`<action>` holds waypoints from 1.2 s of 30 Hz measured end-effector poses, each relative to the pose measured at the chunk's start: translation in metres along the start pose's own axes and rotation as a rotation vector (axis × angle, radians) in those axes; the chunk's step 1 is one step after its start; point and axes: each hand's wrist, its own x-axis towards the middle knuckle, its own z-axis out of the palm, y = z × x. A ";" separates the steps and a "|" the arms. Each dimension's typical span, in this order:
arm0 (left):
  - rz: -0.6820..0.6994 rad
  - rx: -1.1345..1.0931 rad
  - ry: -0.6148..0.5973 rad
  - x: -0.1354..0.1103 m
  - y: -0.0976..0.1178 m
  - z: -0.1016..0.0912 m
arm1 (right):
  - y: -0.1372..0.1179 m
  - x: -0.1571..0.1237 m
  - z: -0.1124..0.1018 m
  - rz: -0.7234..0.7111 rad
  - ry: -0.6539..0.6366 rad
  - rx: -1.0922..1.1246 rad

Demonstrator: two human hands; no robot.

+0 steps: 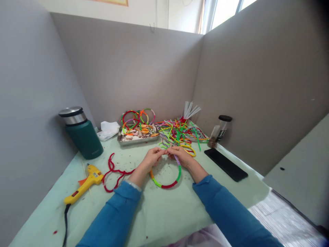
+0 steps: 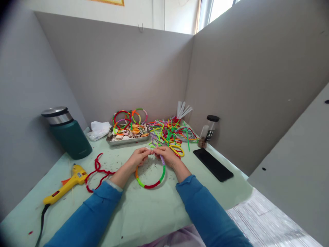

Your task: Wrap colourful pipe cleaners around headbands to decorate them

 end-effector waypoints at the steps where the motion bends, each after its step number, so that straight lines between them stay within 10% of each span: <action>1: 0.004 -0.002 0.002 0.000 0.000 -0.001 | 0.000 0.000 0.000 0.003 0.002 0.016; 36: -0.015 0.135 -0.204 0.000 -0.005 0.002 | 0.005 0.003 -0.001 0.004 0.059 0.022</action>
